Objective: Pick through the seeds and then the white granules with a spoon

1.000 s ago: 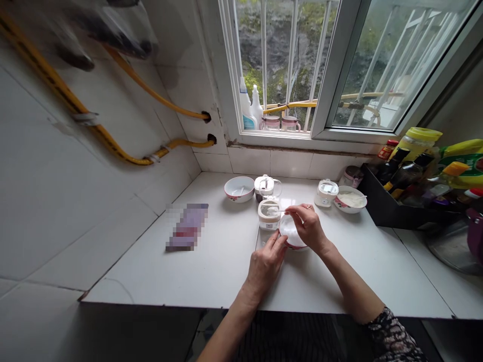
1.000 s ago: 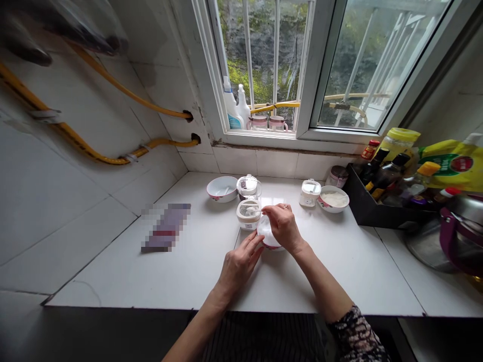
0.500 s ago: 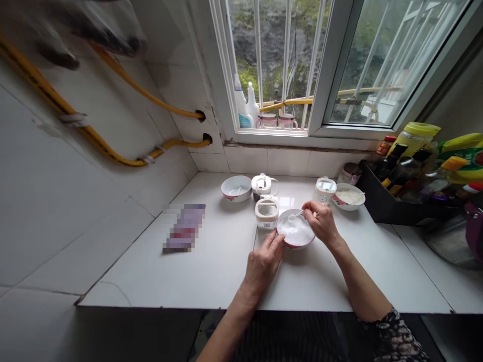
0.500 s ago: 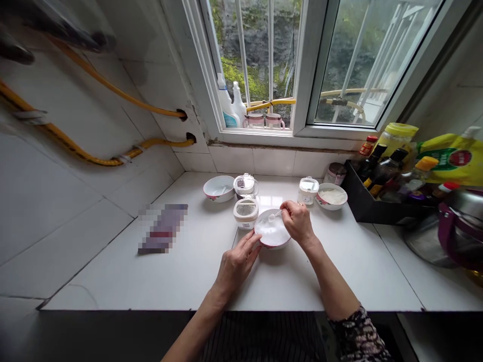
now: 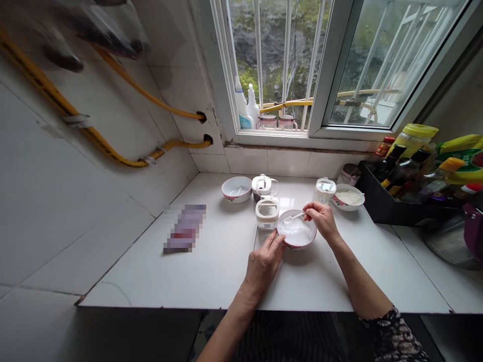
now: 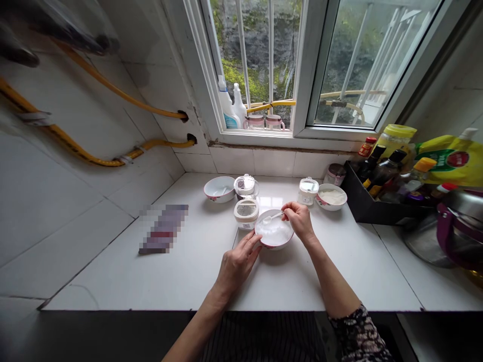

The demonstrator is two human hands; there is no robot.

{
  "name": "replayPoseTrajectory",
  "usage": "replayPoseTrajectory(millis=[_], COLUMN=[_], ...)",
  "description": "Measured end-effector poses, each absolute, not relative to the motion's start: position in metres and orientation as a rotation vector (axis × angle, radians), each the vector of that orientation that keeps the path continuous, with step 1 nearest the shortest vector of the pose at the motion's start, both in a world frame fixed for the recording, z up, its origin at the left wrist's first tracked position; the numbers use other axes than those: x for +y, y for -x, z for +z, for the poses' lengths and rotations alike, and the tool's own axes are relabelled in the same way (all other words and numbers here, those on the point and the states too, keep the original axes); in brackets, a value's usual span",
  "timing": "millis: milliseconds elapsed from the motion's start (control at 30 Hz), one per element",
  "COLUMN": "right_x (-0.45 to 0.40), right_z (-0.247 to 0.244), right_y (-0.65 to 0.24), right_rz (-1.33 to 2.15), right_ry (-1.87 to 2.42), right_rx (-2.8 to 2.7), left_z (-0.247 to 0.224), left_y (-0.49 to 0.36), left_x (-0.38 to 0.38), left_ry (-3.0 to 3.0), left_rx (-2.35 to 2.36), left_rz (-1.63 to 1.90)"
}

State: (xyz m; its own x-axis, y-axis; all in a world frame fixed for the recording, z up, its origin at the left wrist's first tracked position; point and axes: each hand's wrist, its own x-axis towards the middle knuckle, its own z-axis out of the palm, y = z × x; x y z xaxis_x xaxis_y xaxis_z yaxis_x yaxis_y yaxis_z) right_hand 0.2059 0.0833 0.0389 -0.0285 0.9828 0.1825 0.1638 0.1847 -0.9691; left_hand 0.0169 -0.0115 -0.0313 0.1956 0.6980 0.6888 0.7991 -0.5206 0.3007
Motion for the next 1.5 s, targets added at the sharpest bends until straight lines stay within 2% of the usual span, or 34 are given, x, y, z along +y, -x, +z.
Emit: replayPoseTrajectory(millis=[133, 367, 1133, 1367, 1500], right_x=[0.086, 0.08, 0.082, 0.084, 0.077], right_z=[0.039, 0.036, 0.044, 0.05, 0.047], right_y=[-0.208, -0.199, -0.207, -0.2, -0.181], right_rz=[1.059, 0.88, 1.108, 1.037, 0.863], right_ry=[1.158, 1.212, 1.129, 1.089, 1.013], right_rx=[-1.395, -1.543, -1.385, -1.302, -1.414], left_z=[-0.031, -0.03, -0.032, -0.033, -0.033], left_y=[-0.018, -0.018, -0.016, -0.018, -0.018], left_x=[-0.012, -0.012, -0.011, -0.011, -0.011], left_ry=[2.309, 2.313, 2.334, 2.313, 2.299], left_rx=[-1.457, -1.469, -1.482, -1.496, -1.5], left_rz=[-1.239, -1.224, -1.205, -1.194, -1.168])
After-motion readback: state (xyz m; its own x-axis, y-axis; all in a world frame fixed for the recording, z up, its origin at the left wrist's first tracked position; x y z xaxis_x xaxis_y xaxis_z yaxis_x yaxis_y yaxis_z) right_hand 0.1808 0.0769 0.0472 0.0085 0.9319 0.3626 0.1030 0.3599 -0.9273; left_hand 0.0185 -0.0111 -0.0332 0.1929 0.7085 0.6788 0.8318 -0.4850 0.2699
